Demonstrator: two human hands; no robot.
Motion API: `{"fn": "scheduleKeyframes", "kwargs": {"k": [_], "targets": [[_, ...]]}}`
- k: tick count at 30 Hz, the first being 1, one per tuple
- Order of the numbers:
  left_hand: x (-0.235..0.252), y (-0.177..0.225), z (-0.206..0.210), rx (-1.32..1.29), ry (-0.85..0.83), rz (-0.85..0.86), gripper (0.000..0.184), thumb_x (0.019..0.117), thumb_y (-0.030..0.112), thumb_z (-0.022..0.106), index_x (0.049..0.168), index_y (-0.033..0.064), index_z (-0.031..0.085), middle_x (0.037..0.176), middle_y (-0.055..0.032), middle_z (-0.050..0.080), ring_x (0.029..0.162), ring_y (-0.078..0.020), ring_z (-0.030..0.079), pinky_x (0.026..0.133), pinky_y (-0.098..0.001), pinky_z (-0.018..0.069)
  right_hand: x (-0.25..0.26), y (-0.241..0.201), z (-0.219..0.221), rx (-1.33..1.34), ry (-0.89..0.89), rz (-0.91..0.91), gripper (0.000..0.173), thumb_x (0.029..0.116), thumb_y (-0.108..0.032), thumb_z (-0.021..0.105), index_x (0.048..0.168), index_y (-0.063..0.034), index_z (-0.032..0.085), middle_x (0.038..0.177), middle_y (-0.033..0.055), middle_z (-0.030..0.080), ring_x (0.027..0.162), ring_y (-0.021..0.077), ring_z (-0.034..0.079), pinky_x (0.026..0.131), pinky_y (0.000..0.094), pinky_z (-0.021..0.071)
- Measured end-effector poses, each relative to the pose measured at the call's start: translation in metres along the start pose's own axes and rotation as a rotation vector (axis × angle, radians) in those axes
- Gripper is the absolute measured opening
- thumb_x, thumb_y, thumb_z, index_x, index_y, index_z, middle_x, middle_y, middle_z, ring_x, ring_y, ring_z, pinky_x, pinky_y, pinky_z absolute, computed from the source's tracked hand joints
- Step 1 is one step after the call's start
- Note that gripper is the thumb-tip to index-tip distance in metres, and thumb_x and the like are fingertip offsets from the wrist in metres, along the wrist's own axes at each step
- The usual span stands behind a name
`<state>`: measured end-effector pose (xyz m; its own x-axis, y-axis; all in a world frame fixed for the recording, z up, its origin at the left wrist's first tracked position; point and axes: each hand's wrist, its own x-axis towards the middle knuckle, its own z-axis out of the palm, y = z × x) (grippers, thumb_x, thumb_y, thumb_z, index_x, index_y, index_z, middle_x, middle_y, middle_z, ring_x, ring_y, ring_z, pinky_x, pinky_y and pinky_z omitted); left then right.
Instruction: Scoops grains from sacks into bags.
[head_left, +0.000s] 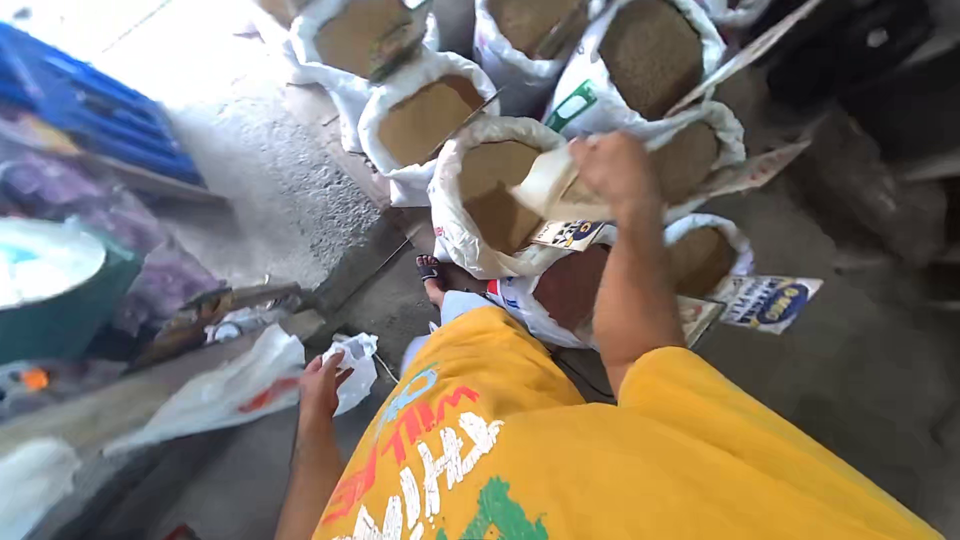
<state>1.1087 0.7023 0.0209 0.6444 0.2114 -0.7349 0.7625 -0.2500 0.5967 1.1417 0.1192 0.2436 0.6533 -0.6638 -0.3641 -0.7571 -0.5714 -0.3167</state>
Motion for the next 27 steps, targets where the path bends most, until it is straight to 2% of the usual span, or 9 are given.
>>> {"fn": "scheduleKeyframes", "kwargs": {"k": [4,6,10,13,15,18,21,25,27], "targets": [[0.062,0.140,0.011,0.563,-0.033,0.282,0.043,0.1018,0.033,0.063,0.125,-0.0028,0.066,0.113,-0.0238,0.069,0.098,-0.0336,0.070,0.091,-0.0555,0.0557,0.002,-0.035,0.066,-0.065,-0.273,0.153,0.063,0.1056,-0.056,0.042,0.108,-0.0011,0.073,0.112,0.0272,0.070,0.111,0.0468,0.066,0.089,0.0730,0.0490],[0.086,0.200,0.016,0.726,-0.033,0.419,0.040,0.1029,0.030,0.059,0.126,-0.0026,0.066,0.109,-0.0248,0.070,0.095,-0.0357,0.070,0.091,-0.0584,0.0547,0.011,-0.035,0.107,-0.036,-0.300,0.281,0.059,0.1054,-0.054,0.044,0.108,-0.0030,0.074,0.113,0.0255,0.071,0.111,0.0459,0.067,0.089,0.0719,0.0493],[0.128,0.298,0.040,0.685,-0.167,0.488,0.035,0.1015,0.012,0.054,0.132,-0.0019,0.062,0.115,-0.0227,0.069,0.098,-0.0286,0.071,0.090,-0.0500,0.0584,0.033,-0.039,0.187,0.221,-0.094,0.621,0.054,0.0985,-0.057,0.054,0.103,-0.0078,0.076,0.105,0.0200,0.074,0.103,0.0401,0.070,0.083,0.0677,0.0519],[0.168,0.349,0.049,1.011,-0.184,0.571,0.028,0.0980,0.011,0.056,0.119,0.0034,0.072,0.113,-0.0233,0.071,0.110,-0.0387,0.067,0.097,-0.0638,0.0491,0.034,-0.039,0.233,0.433,0.092,0.863,0.058,0.0958,-0.061,0.053,0.110,-0.0088,0.075,0.108,0.0203,0.073,0.105,0.0402,0.069,0.086,0.0671,0.0515],[0.197,0.386,0.059,1.163,-0.227,0.601,0.026,0.1007,0.019,0.060,0.117,0.0037,0.072,0.114,-0.0245,0.071,0.113,-0.0421,0.066,0.099,-0.0668,0.0474,0.034,-0.049,0.253,0.547,0.163,0.934,0.058,0.0985,-0.058,0.052,0.115,-0.0073,0.073,0.113,0.0211,0.072,0.109,0.0404,0.067,0.090,0.0673,0.0505],[0.234,0.420,0.063,1.271,-0.285,0.594,0.032,0.1037,0.022,0.055,0.122,-0.0006,0.068,0.118,-0.0290,0.068,0.117,-0.0464,0.063,0.100,-0.0674,0.0458,0.033,-0.057,0.259,0.582,0.200,0.936,0.052,0.0995,-0.051,0.055,0.115,-0.0044,0.072,0.116,0.0231,0.071,0.114,0.0421,0.065,0.096,0.0677,0.0473],[0.265,0.452,0.065,1.237,-0.275,0.587,0.035,0.1048,0.025,0.051,0.123,-0.0013,0.067,0.116,-0.0286,0.068,0.113,-0.0444,0.064,0.097,-0.0662,0.0466,0.014,-0.063,0.228,0.507,0.158,0.916,0.054,0.1004,-0.052,0.053,0.123,-0.0051,0.071,0.121,0.0238,0.070,0.118,0.0435,0.064,0.100,0.0698,0.0448],[0.267,0.477,0.068,1.223,-0.302,0.627,0.043,0.1038,0.039,0.054,0.117,0.0019,0.071,0.114,-0.0247,0.070,0.113,-0.0412,0.064,0.099,-0.0666,0.0453,-0.026,-0.061,0.209,0.256,0.265,0.912,0.054,0.0983,-0.055,0.053,0.101,-0.0042,0.070,0.092,0.0230,0.070,0.091,0.0451,0.068,0.075,0.0701,0.0502],[0.259,0.479,0.066,1.292,-0.272,0.722,0.048,0.1064,0.043,0.049,0.109,0.0016,0.073,0.106,-0.0241,0.071,0.107,-0.0412,0.067,0.094,-0.0671,0.0466,-0.004,-0.058,0.213,0.281,0.192,0.949,0.053,0.0980,-0.052,0.057,0.107,-0.0024,0.073,0.102,0.0238,0.073,0.103,0.0449,0.068,0.092,0.0714,0.0466]]}}
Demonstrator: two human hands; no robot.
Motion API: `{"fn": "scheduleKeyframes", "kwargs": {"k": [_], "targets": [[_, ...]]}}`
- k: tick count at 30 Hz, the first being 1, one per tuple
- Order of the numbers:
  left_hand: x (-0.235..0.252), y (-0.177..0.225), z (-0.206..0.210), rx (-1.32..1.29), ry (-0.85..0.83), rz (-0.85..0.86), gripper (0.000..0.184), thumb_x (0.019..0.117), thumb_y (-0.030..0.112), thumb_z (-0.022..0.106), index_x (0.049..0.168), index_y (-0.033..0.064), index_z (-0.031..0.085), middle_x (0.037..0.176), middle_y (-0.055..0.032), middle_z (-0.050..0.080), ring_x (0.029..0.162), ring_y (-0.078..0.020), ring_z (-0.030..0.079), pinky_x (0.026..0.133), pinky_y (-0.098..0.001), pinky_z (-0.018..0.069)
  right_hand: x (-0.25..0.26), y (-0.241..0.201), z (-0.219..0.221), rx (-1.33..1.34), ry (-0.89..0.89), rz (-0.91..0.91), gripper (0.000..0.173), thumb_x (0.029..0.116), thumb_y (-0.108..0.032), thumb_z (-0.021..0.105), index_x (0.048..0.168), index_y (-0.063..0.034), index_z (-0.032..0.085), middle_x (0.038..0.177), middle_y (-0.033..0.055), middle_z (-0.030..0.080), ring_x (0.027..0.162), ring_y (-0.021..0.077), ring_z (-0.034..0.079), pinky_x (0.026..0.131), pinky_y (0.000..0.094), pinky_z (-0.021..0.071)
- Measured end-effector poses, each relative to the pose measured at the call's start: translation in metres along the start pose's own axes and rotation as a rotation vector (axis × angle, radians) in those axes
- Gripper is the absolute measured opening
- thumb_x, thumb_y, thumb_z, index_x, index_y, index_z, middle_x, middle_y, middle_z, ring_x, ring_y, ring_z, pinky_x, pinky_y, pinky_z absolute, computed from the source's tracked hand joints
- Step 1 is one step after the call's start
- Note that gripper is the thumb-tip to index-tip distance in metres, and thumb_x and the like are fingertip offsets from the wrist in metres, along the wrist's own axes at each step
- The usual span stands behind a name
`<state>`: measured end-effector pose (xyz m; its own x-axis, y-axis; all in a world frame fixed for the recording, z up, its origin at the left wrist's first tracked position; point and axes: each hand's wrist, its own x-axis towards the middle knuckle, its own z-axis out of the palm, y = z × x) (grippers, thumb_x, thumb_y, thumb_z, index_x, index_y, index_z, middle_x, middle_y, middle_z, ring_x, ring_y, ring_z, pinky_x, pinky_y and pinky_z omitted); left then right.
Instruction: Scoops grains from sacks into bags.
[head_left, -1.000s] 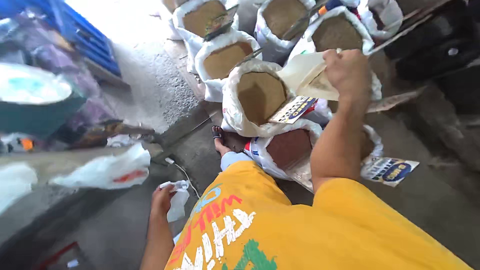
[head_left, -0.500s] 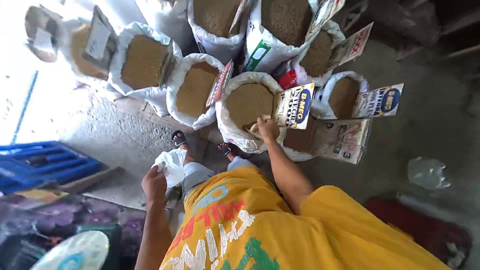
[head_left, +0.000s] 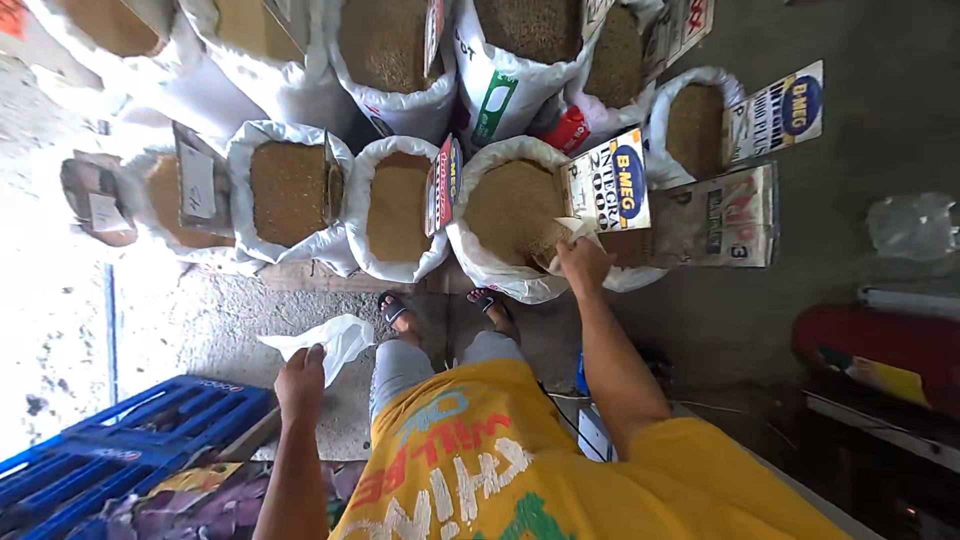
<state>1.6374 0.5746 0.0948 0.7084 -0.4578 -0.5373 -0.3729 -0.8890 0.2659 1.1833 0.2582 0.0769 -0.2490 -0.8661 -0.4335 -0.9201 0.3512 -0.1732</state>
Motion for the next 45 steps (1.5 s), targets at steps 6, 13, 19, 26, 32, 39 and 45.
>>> {"fn": "scheduleKeyframes", "kwargs": {"k": [6,13,19,26,32,39,45], "targets": [[-0.048,0.013,-0.008,0.033,0.218,-0.085,0.046,0.0998,0.020,0.060,0.136,-0.0083,0.051,0.132,-0.0315,0.058,0.123,-0.0445,0.058,0.104,-0.0605,0.0476,0.057,-0.015,0.081,0.357,-0.207,-0.074,0.045,0.0990,-0.044,0.061,0.115,-0.0035,0.072,0.114,0.0248,0.071,0.113,0.0431,0.065,0.097,0.0687,0.0471],[-0.090,0.037,-0.016,0.112,0.051,0.167,0.016,0.0953,0.001,0.058,0.105,-0.0017,0.071,0.123,-0.0247,0.065,0.120,-0.0422,0.060,0.102,-0.0639,0.0470,0.071,0.011,0.103,0.610,-0.219,-0.121,0.043,0.0968,-0.047,0.064,0.108,-0.0057,0.071,0.098,0.0210,0.070,0.091,0.0388,0.067,0.078,0.0642,0.0535],[-0.087,0.099,-0.007,0.240,0.052,0.219,0.027,0.1006,0.012,0.054,0.119,0.0059,0.074,0.122,-0.0197,0.070,0.116,-0.0379,0.066,0.102,-0.0624,0.0492,0.077,0.013,0.078,0.624,-0.212,-0.167,0.042,0.0998,-0.042,0.060,0.100,-0.0020,0.071,0.091,0.0215,0.069,0.086,0.0383,0.067,0.077,0.0641,0.0522],[-0.066,0.153,-0.002,0.298,-0.123,0.328,0.022,0.0890,0.000,0.064,0.108,0.0001,0.075,0.133,-0.0288,0.062,0.128,-0.0458,0.057,0.105,-0.0642,0.0468,0.081,0.049,0.077,0.817,-0.123,-0.064,0.034,0.0985,-0.030,0.059,0.090,0.0005,0.071,0.085,0.0170,0.067,0.084,0.0301,0.064,0.080,0.0568,0.0514],[-0.064,0.223,0.002,0.241,-0.142,0.418,0.049,0.0833,0.001,0.072,0.132,-0.0031,0.063,0.141,-0.0262,0.057,0.125,-0.0438,0.060,0.101,-0.0649,0.0491,0.077,0.069,0.054,0.881,-0.026,-0.169,0.026,0.0963,-0.013,0.054,0.087,0.0065,0.068,0.084,0.0165,0.065,0.087,0.0268,0.062,0.082,0.0488,0.0510],[-0.046,0.300,0.009,0.310,-0.191,0.502,0.031,0.0899,0.003,0.064,0.119,-0.0001,0.072,0.126,-0.0269,0.064,0.121,-0.0443,0.060,0.102,-0.0647,0.0463,0.063,0.055,-0.026,0.955,0.020,-0.165,0.019,0.0898,-0.014,0.060,0.084,0.0039,0.065,0.083,0.0135,0.063,0.083,0.0237,0.061,0.076,0.0485,0.0512],[-0.093,0.366,0.039,0.130,-0.099,0.755,0.066,0.0800,0.002,0.079,0.141,-0.0032,0.055,0.147,-0.0261,0.052,0.131,-0.0444,0.054,0.105,-0.0623,0.0473,0.033,0.012,-0.114,0.576,-0.048,-0.416,0.038,0.1014,-0.026,0.050,0.086,0.0018,0.071,0.081,0.0154,0.067,0.084,0.0281,0.064,0.078,0.0537,0.0502]]}}
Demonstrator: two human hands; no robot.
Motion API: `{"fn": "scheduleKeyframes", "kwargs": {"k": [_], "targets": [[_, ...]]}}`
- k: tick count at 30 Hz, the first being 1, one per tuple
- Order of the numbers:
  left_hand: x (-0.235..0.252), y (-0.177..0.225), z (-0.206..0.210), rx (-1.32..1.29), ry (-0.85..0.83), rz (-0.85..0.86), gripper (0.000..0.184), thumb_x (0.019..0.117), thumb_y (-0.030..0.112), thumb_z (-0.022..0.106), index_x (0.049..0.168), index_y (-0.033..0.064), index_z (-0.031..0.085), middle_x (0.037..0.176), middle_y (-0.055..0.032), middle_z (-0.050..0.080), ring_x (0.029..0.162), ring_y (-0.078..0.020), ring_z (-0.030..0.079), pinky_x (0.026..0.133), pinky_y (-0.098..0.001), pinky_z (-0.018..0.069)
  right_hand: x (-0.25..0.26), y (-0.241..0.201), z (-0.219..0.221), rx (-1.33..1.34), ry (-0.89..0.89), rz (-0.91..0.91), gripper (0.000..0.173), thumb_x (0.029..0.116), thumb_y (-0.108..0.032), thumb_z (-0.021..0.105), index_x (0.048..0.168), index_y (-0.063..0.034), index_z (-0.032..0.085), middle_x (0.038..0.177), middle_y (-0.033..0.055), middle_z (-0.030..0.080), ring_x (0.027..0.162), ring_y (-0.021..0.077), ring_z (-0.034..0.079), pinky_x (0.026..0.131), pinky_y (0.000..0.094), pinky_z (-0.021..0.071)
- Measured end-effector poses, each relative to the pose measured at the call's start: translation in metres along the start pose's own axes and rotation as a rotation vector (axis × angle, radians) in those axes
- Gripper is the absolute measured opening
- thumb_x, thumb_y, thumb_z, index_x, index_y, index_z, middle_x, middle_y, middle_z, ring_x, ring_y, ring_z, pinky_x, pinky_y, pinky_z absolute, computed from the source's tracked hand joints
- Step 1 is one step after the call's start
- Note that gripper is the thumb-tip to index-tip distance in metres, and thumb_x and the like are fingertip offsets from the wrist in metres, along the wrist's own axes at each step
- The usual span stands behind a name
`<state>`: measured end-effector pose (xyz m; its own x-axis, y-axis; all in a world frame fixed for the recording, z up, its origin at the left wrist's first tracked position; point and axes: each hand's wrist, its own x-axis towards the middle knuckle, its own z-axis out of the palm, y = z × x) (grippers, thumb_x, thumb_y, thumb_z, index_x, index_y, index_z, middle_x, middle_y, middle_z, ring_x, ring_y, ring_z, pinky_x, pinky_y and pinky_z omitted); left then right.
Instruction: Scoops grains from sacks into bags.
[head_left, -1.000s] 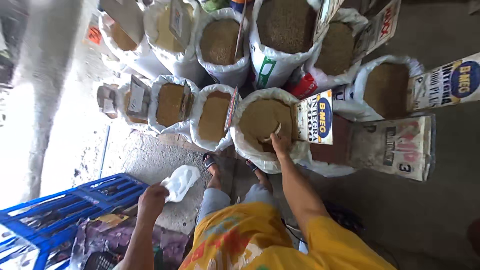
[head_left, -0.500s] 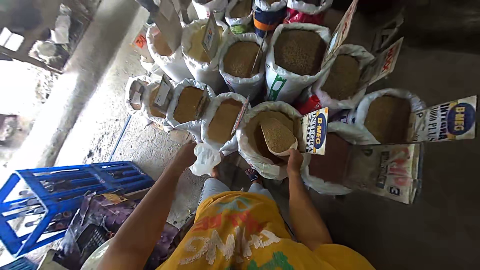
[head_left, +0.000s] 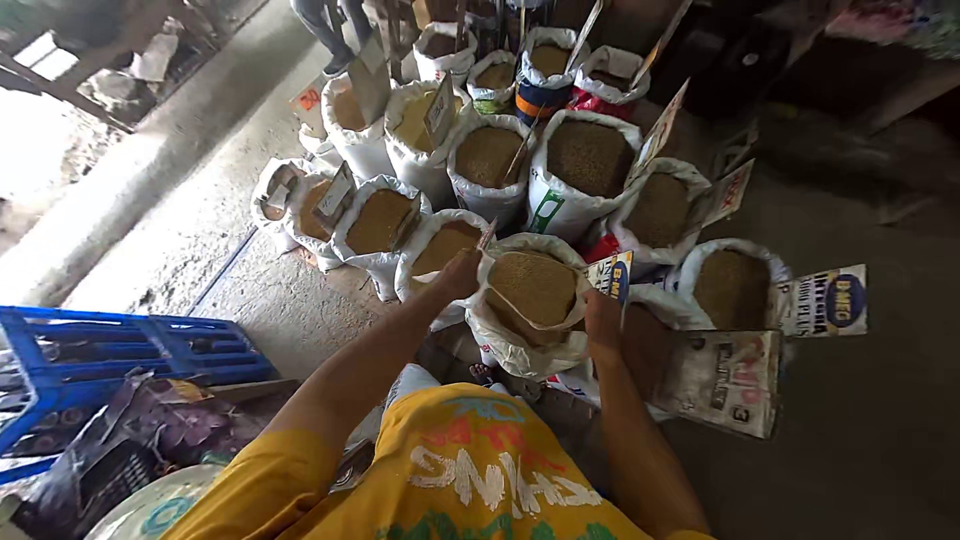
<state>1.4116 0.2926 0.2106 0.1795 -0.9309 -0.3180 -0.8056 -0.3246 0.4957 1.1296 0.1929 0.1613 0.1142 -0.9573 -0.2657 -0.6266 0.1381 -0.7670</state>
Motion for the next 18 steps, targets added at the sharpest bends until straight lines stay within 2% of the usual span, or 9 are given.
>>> {"fn": "scheduleKeyframes", "kwargs": {"k": [1,4,6,8,10,12,13,14,18], "targets": [[0.000,0.013,0.007,0.010,0.025,0.043,0.071,0.0782,0.004,0.081,0.143,-0.0028,0.052,0.149,-0.0256,0.048,0.134,-0.0434,0.051,0.107,-0.0602,0.0471,0.003,-0.014,-0.001,-0.085,-0.040,-0.047,0.042,0.1022,-0.029,0.047,0.089,0.0005,0.073,0.084,0.0170,0.069,0.087,0.0311,0.066,0.080,0.0569,0.0506],[-0.007,0.046,0.027,0.088,0.080,0.191,0.078,0.0797,0.010,0.082,0.147,-0.0053,0.046,0.157,-0.0265,0.040,0.146,-0.0423,0.038,0.119,-0.0549,0.0357,0.008,-0.052,0.004,-0.332,-0.160,-0.184,0.055,0.1065,-0.041,0.038,0.099,-0.0025,0.075,0.095,0.0211,0.073,0.099,0.0391,0.069,0.086,0.0653,0.0509],[-0.020,0.060,0.042,0.097,0.163,0.287,0.066,0.0855,0.015,0.079,0.144,0.0004,0.053,0.156,-0.0233,0.043,0.148,-0.0404,0.036,0.121,-0.0536,0.0323,0.005,-0.075,0.015,-0.393,-0.195,-0.279,0.056,0.1061,-0.046,0.040,0.097,-0.0023,0.074,0.096,0.0210,0.073,0.097,0.0387,0.070,0.085,0.0656,0.0523],[-0.028,0.065,0.048,0.060,0.334,0.262,0.055,0.0857,0.014,0.078,0.138,0.0070,0.062,0.158,-0.0182,0.042,0.148,-0.0355,0.036,0.121,-0.0483,0.0344,-0.003,-0.102,0.036,-0.355,-0.234,-0.464,0.053,0.1055,-0.043,0.048,0.094,0.0018,0.074,0.093,0.0237,0.072,0.092,0.0405,0.070,0.083,0.0668,0.0526],[-0.044,0.053,0.023,-0.032,0.485,0.134,0.053,0.0789,0.015,0.084,0.129,0.0064,0.068,0.157,-0.0179,0.044,0.148,-0.0329,0.038,0.120,-0.0431,0.0387,-0.017,-0.141,0.057,-0.270,-0.350,-0.641,0.051,0.1067,-0.039,0.049,0.096,0.0045,0.072,0.090,0.0220,0.072,0.085,0.0351,0.070,0.080,0.0620,0.0554],[-0.073,0.028,-0.016,-0.185,0.634,0.019,0.063,0.0758,0.012,0.087,0.133,0.0013,0.065,0.157,-0.0191,0.045,0.150,-0.0307,0.037,0.123,-0.0396,0.0344,-0.036,-0.186,0.081,-0.183,-0.529,-0.774,0.048,0.1082,-0.034,0.046,0.096,0.0063,0.070,0.083,0.0149,0.068,0.075,0.0221,0.067,0.073,0.0494,0.0571],[-0.092,0.014,-0.036,-0.276,0.713,-0.032,0.070,0.0799,0.011,0.084,0.143,-0.0023,0.056,0.157,-0.0210,0.044,0.149,-0.0298,0.039,0.123,-0.0381,0.0347,-0.048,-0.210,0.096,-0.150,-0.617,-0.822,0.046,0.1084,-0.033,0.045,0.095,0.0041,0.068,0.077,0.0072,0.065,0.069,0.0125,0.064,0.068,0.0401,0.0575],[-0.113,0.000,-0.054,-0.353,0.791,-0.072,0.073,0.0834,0.011,0.081,0.147,-0.0040,0.049,0.157,-0.0227,0.044,0.147,-0.0296,0.042,0.121,-0.0375,0.0367,-0.062,-0.234,0.112,-0.121,-0.709,-0.882,0.045,0.1088,-0.031,0.045,0.096,0.0054,0.068,0.076,0.0052,0.063,0.067,0.0087,0.060,0.067,0.0364,0.0560],[-0.231,-0.043,-0.128,-0.475,1.081,-0.254,0.068,0.0882,0.008,0.075,0.148,-0.0063,0.047,0.155,-0.0246,0.046,0.138,-0.0296,0.052,0.113,-0.0407,0.0455,-0.147,-0.340,0.191,-0.062,-0.936,-1.172,0.042,0.1079,-0.030,0.047,0.089,0.0012,0.067,0.071,0.0007,0.060,0.062,0.0048,0.056,0.062,0.0317,0.0533]]}}
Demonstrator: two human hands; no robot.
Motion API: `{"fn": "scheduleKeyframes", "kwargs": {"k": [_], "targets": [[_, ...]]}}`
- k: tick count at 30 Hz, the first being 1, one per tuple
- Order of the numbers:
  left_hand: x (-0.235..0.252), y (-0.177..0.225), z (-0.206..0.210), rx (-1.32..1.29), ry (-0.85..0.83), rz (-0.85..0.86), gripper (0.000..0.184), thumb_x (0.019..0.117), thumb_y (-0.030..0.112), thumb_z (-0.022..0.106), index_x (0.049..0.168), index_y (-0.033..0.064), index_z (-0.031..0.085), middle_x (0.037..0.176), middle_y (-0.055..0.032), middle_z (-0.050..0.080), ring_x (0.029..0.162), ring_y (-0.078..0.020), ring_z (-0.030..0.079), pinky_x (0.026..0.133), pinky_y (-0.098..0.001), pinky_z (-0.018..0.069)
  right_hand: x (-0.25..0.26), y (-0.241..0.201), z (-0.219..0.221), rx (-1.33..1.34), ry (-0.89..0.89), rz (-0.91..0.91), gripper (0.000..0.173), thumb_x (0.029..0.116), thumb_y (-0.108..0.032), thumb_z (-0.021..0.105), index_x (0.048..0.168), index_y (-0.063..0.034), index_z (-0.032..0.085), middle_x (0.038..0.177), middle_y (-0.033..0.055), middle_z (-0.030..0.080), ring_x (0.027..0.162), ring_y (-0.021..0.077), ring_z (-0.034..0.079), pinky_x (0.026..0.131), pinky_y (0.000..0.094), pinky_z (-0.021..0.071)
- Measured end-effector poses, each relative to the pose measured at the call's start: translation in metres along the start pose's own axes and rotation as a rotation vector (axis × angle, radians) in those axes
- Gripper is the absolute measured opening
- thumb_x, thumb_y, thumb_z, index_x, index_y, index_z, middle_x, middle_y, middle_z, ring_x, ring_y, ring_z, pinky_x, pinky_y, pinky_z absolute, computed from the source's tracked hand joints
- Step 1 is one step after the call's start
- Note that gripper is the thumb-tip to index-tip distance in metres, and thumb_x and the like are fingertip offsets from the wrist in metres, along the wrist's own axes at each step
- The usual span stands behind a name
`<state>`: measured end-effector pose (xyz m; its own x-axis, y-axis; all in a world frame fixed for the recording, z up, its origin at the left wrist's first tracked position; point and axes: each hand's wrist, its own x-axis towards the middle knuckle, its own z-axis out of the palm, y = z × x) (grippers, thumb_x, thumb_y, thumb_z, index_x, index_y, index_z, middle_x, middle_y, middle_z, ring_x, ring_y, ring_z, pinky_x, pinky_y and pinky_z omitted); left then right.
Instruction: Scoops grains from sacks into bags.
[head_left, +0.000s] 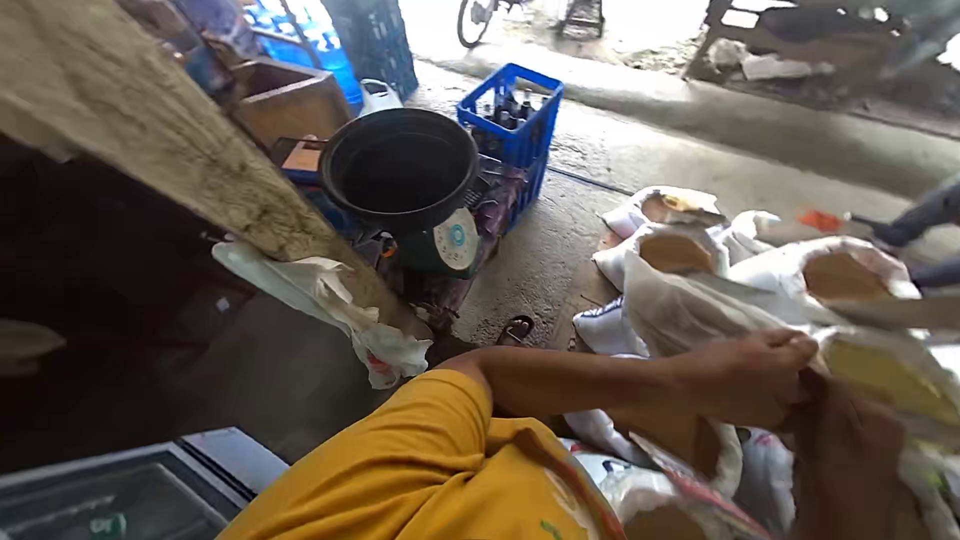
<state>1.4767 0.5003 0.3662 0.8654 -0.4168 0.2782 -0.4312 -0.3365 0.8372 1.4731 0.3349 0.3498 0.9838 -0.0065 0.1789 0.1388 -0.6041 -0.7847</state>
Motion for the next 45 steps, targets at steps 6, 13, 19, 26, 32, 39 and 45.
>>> {"fn": "scheduleKeyframes", "kwargs": {"k": [6,13,19,26,32,39,45], "targets": [[-0.012,0.015,-0.216,0.323,0.427,-0.210,0.069,0.0862,0.013,0.080,0.147,-0.0017,0.050,0.151,-0.0168,0.051,0.119,-0.0206,0.064,0.096,-0.0367,0.0573,0.150,-0.188,0.117,-0.110,-0.297,-0.442,0.055,0.1096,-0.044,0.038,0.079,-0.0043,0.061,0.065,0.0115,0.057,0.055,0.0247,0.056,0.049,0.0503,0.0471],[-0.090,-0.043,-0.386,0.562,0.796,-0.527,0.066,0.0952,0.019,0.067,0.155,0.0053,0.042,0.142,-0.0140,0.060,0.121,-0.0175,0.064,0.102,-0.0395,0.0548,0.210,-0.376,0.300,-0.251,-0.606,-0.847,0.061,0.1012,-0.059,0.045,0.077,-0.0072,0.066,0.081,0.0173,0.068,0.084,0.0406,0.069,0.065,0.0660,0.0492],[-0.152,-0.114,-0.442,0.181,1.095,-0.603,0.061,0.0897,0.012,0.070,0.147,0.0066,0.051,0.134,-0.0117,0.061,0.085,-0.0150,0.067,0.067,-0.0342,0.0601,0.212,-0.430,0.401,-0.312,-0.810,-1.173,0.065,0.0994,-0.062,0.043,0.073,-0.0058,0.062,0.077,0.0165,0.066,0.079,0.0379,0.068,0.062,0.0609,0.0489],[-0.184,-0.121,-0.408,0.036,1.316,-0.821,0.076,0.0896,-0.002,0.063,0.159,0.0169,0.039,0.134,-0.0136,0.061,0.085,-0.0191,0.066,0.066,-0.0359,0.0587,0.220,-0.463,0.434,-0.391,-0.969,-1.328,0.060,0.0999,-0.055,0.045,0.075,-0.0032,0.063,0.080,0.0196,0.066,0.082,0.0415,0.067,0.064,0.0629,0.0475],[-0.177,-0.127,-0.395,0.022,1.421,-0.919,0.082,0.0837,-0.006,0.060,0.160,0.0085,0.033,0.157,-0.0132,0.044,0.087,-0.0167,0.066,0.061,-0.0325,0.0578,0.229,-0.477,0.440,-0.390,-0.994,-1.408,0.063,0.0982,-0.059,0.042,0.076,-0.0032,0.062,0.085,0.0217,0.066,0.087,0.0436,0.067,0.068,0.0648,0.0448],[-0.167,-0.130,-0.395,0.068,1.489,-0.894,0.076,0.0827,-0.006,0.061,0.155,0.0024,0.038,0.135,-0.0138,0.059,0.086,-0.0147,0.064,0.067,-0.0311,0.0577,0.259,-0.477,0.443,0.017,-1.183,-1.170,0.039,0.0994,-0.044,0.057,0.108,-0.0096,0.073,0.100,0.0127,0.071,0.098,0.0316,0.068,0.083,0.0597,0.0530],[-0.156,-0.132,-0.389,0.140,1.500,-1.028,0.072,0.0857,-0.006,0.060,0.154,0.0048,0.040,0.130,-0.0102,0.061,0.079,-0.0135,0.064,0.058,-0.0296,0.0564,0.268,-0.460,0.443,0.258,-1.380,-1.117,0.023,0.1068,-0.016,0.051,0.112,-0.0038,0.070,0.098,0.0093,0.067,0.093,0.0184,0.064,0.081,0.0375,0.0531]]}}
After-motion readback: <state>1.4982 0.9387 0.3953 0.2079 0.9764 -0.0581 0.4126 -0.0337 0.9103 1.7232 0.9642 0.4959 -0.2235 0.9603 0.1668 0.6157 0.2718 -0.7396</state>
